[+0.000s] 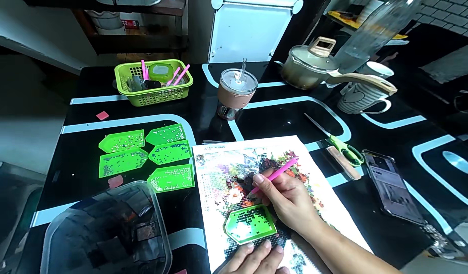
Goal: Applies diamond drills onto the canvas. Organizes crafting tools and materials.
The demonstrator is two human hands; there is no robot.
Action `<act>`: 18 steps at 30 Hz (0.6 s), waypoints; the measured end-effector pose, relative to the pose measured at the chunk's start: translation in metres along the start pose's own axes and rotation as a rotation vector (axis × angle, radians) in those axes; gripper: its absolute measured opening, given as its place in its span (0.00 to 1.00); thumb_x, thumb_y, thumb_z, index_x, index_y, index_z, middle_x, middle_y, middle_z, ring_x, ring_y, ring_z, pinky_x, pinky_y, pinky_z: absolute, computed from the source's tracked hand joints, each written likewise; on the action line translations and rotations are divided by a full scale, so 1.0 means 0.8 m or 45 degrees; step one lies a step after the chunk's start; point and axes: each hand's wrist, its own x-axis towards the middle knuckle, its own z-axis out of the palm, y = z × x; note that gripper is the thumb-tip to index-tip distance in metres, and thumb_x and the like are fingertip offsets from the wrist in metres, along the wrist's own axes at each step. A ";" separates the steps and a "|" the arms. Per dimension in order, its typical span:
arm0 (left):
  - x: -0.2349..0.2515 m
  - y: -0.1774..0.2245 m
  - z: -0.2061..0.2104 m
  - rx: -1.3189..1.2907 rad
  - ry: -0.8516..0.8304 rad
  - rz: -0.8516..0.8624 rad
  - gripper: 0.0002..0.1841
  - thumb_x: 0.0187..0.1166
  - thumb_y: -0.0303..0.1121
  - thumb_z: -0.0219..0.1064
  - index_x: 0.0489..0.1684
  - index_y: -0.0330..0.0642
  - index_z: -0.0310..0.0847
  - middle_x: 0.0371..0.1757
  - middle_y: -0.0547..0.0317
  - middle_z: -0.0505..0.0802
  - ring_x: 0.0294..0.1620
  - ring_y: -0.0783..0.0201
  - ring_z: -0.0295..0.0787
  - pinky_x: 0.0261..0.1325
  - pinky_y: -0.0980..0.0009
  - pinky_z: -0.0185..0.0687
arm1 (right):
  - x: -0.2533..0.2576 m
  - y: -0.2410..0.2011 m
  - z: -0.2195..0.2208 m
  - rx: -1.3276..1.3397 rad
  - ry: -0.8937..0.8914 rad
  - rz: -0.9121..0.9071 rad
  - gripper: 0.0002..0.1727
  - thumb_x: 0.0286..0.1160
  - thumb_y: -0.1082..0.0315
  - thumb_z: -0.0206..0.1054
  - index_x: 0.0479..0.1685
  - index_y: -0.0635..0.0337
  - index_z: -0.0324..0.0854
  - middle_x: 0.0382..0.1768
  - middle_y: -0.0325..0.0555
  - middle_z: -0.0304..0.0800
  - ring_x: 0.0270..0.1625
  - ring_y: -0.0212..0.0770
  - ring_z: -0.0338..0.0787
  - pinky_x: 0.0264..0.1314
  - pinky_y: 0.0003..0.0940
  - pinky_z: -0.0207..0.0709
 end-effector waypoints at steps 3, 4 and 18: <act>0.000 0.000 0.000 0.017 0.013 0.004 0.26 0.84 0.41 0.63 0.79 0.39 0.75 0.84 0.47 0.78 0.88 0.48 0.69 0.89 0.52 0.57 | -0.002 0.001 0.001 -0.156 -0.013 -0.174 0.14 0.89 0.58 0.61 0.35 0.53 0.84 0.24 0.29 0.87 0.24 0.19 0.84 0.28 0.14 0.79; 0.000 0.000 0.000 0.012 0.021 0.007 0.26 0.84 0.41 0.64 0.79 0.39 0.76 0.84 0.47 0.78 0.87 0.48 0.69 0.89 0.52 0.58 | -0.003 0.002 0.001 -0.234 -0.028 -0.257 0.15 0.89 0.58 0.60 0.37 0.55 0.85 0.26 0.31 0.87 0.26 0.19 0.84 0.30 0.14 0.79; 0.000 -0.001 0.001 -0.011 0.025 0.003 0.26 0.84 0.40 0.64 0.79 0.38 0.76 0.83 0.46 0.79 0.87 0.47 0.70 0.88 0.51 0.58 | -0.014 -0.014 0.011 0.020 -0.200 -0.241 0.16 0.91 0.61 0.59 0.37 0.62 0.85 0.29 0.37 0.88 0.31 0.20 0.85 0.33 0.15 0.79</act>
